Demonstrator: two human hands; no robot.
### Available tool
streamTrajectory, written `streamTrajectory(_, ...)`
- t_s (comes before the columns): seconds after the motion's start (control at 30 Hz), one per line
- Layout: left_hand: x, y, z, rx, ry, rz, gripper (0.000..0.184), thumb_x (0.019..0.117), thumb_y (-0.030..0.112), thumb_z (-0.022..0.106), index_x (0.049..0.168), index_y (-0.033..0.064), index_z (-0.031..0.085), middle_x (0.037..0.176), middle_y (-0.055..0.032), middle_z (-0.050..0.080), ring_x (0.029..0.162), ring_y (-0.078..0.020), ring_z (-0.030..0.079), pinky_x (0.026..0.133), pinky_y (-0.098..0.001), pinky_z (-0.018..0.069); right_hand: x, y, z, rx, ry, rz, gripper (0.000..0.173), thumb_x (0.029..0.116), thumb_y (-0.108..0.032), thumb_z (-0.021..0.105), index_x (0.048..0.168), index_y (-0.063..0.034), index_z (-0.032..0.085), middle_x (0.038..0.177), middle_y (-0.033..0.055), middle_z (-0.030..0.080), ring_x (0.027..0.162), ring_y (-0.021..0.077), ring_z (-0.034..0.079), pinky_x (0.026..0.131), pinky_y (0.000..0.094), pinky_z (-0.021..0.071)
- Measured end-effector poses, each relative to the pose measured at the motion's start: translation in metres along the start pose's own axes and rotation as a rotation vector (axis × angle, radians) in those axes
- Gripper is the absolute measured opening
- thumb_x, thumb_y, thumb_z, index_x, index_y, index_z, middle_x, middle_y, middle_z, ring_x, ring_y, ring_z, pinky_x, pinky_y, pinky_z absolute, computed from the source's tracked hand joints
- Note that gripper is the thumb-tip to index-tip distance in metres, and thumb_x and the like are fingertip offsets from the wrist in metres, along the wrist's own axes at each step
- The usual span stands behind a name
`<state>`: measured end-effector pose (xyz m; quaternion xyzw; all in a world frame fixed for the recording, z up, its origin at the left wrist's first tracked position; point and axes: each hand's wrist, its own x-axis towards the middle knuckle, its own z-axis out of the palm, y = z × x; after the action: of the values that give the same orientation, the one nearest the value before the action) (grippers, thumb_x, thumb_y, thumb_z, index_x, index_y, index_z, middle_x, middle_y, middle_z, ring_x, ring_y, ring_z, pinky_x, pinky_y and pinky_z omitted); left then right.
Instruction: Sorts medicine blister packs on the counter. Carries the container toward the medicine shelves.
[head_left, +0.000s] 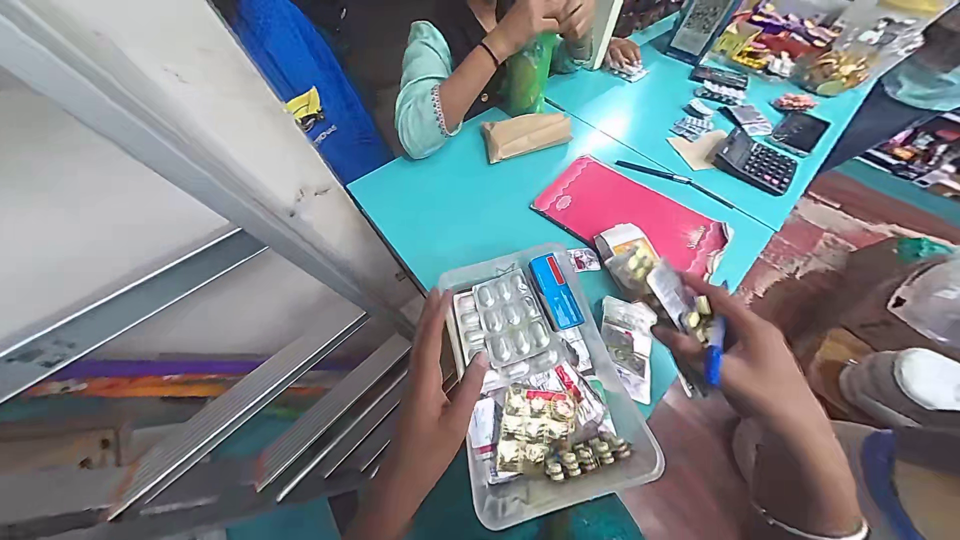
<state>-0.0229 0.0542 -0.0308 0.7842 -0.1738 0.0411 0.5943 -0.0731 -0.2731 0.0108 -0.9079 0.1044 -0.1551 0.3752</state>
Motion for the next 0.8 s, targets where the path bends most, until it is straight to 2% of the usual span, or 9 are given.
streamTrajectory(0.07,-0.003,-0.009,0.005,-0.1,-0.008,-0.082,0.081,0.0948,0.014,0.057,0.163,0.0021,0.014,0.168,-0.0204,0.019,0.152,-0.0191,0.031,0.118,-0.0313,0.0387,-0.009,0.002,0.01,-0.045,-0.031,0.054,0.075,0.0775,-0.043,0.074,0.141,-0.0071,0.058,0.102,0.0091,0.073,0.078,0.009,0.067,0.068,0.0319,0.0567)
streamTrajectory(0.13,-0.007,-0.013,0.009,-0.2,0.019,-0.107,0.087,0.0872,0.005,0.054,0.162,-0.0022,0.01,0.167,-0.0221,0.018,0.15,-0.0149,0.034,0.115,-0.0268,0.0402,-0.016,0.001,0.024,-0.091,-0.033,0.069,0.075,0.0766,-0.04,0.074,0.142,-0.0064,0.058,0.103,0.0123,0.073,0.078,0.0178,0.069,0.068,0.0408,0.057)
streamTrajectory(0.2,-0.008,-0.011,0.01,-0.289,0.019,-0.128,0.087,0.0865,0.001,0.05,0.161,-0.005,0.005,0.167,-0.0199,0.02,0.148,-0.0094,0.036,0.115,-0.0231,0.0403,-0.02,-0.003,0.039,-0.145,-0.048,0.062,0.075,0.0771,-0.037,0.075,0.144,-0.0067,0.057,0.106,0.0163,0.072,0.08,0.0273,0.07,0.068,0.0495,0.0574)
streamTrajectory(0.27,-0.009,-0.009,0.011,-0.343,0.009,-0.121,0.083,0.0889,-0.001,0.046,0.16,-0.0067,0.002,0.167,-0.0183,0.02,0.147,-0.0072,0.036,0.116,-0.0223,0.0383,-0.02,-0.012,0.049,-0.199,-0.109,0.1,0.079,0.0804,-0.039,0.078,0.149,-0.0084,0.053,0.115,0.0217,0.07,0.093,0.0382,0.07,0.075,0.0582,0.0572)
streamTrajectory(0.37,-0.01,-0.015,0.012,-0.34,0.019,-0.085,0.082,0.089,-0.001,0.044,0.159,-0.0085,0.002,0.166,-0.0183,0.022,0.148,-0.0089,0.036,0.117,-0.0239,0.038,-0.017,-0.019,0.054,-0.274,-0.187,0.082,0.086,0.0849,-0.047,0.076,0.155,-0.008,0.045,0.117,0.0207,0.067,0.102,0.039,0.066,0.08,0.0525,0.0559)
streamTrajectory(0.47,-0.01,-0.018,0.012,-0.334,0.031,-0.1,0.082,0.0886,0.0,0.044,0.158,-0.0094,0.001,0.166,-0.02,0.019,0.149,-0.0094,0.033,0.118,-0.0237,0.0358,-0.012,-0.018,0.039,-0.173,-0.229,0.071,0.089,0.086,-0.047,0.077,0.156,-0.005,0.041,0.13,0.0239,0.064,0.115,0.0422,0.063,0.092,0.0575,0.0525)
streamTrajectory(0.6,-0.014,-0.01,0.016,-0.327,0.054,-0.264,0.078,0.0924,0.004,0.041,0.16,-0.0052,0.002,0.166,-0.02,0.017,0.148,-0.0061,0.032,0.117,-0.0211,0.0338,0.013,0.011,0.018,-0.159,0.104,0.024,0.078,0.0873,-0.047,0.076,0.146,-0.0007,0.053,0.128,0.0264,0.066,0.116,0.0422,0.064,0.096,0.0583,0.0516)
streamTrajectory(0.7,-0.016,-0.003,0.022,-0.332,0.091,-0.374,0.078,0.0931,0.009,0.04,0.161,-0.001,0.005,0.167,-0.0196,0.017,0.146,-0.0054,0.033,0.116,-0.0205,0.0334,0.047,0.038,0.018,-0.229,0.041,0.04,0.091,0.083,-0.039,0.083,0.155,-0.0021,0.041,0.129,0.0338,0.06,0.119,0.0527,0.057,0.097,0.0674,0.046)
streamTrajectory(0.8,-0.016,-0.002,0.023,-0.346,0.103,-0.376,0.077,0.093,0.011,0.041,0.161,-0.0021,0.006,0.164,-0.0193,0.022,0.142,-0.0033,0.039,0.111,-0.0183,0.0394,0.077,0.042,0.018,-0.164,-0.093,-0.02,0.078,0.0808,-0.02,0.086,0.148,-0.0016,0.05,0.119,0.0292,0.067,0.106,0.0454,0.067,0.09,0.0659,0.0516)
